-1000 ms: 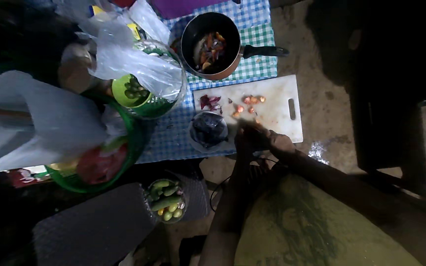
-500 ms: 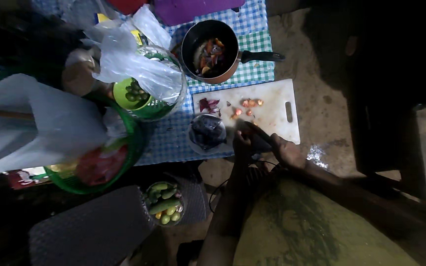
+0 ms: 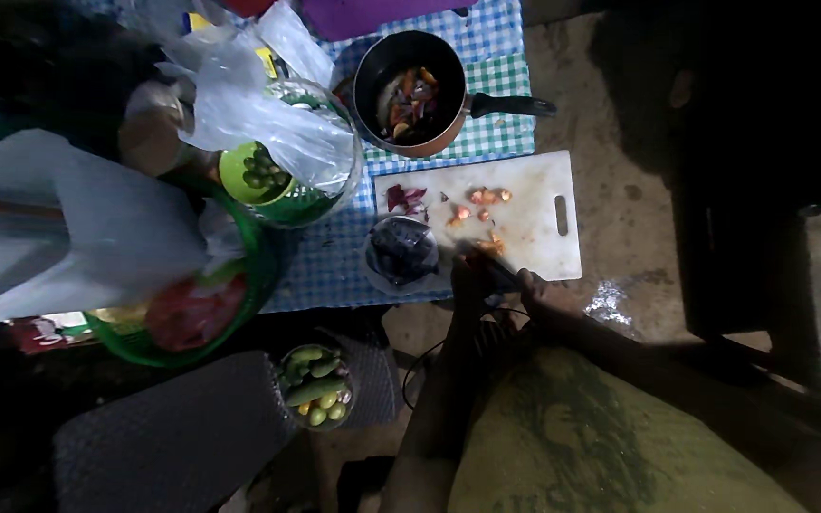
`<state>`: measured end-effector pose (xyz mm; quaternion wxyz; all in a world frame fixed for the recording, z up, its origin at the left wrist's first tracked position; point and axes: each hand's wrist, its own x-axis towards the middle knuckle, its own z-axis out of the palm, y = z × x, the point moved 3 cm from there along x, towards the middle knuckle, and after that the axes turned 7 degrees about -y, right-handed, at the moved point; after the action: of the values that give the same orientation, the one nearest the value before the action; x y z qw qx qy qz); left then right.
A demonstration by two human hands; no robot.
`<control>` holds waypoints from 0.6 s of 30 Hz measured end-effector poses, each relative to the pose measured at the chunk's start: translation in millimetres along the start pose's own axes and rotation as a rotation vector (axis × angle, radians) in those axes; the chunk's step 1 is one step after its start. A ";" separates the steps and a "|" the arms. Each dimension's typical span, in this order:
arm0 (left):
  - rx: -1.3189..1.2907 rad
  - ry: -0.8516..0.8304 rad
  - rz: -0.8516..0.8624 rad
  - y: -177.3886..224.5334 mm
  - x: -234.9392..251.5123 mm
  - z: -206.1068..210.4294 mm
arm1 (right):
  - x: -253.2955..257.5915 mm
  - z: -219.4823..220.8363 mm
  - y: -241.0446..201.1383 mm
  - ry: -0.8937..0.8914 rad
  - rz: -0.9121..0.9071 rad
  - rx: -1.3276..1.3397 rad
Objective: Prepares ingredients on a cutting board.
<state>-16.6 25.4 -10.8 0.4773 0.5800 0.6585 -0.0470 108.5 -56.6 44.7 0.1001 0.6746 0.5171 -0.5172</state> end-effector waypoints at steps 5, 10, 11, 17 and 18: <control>-0.013 -0.006 0.055 0.5 -0.5 -0.1 | 4.6 -4.5 -5.3 -0.104 0.067 -0.037; 0.008 0.016 0.076 -3.1 0.1 4.4 | 22.3 -4.6 -4.8 -0.080 -0.004 -0.001; 0.042 0.007 0.070 -4.7 -1.6 6.8 | 26.5 -5.1 -6.9 -0.081 -0.016 0.010; 0.045 0.004 0.097 -0.7 -16.8 -4.4 | 44.6 -5.5 1.6 0.034 -0.154 0.030; 0.014 0.054 0.103 0.8 -10.1 -9.5 | 39.6 -10.1 5.1 0.058 -0.159 0.044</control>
<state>-22.7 24.2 1.6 0.4569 0.6177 0.6400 -0.0111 115.9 -28.6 15.4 0.0288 0.6481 0.5603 -0.5150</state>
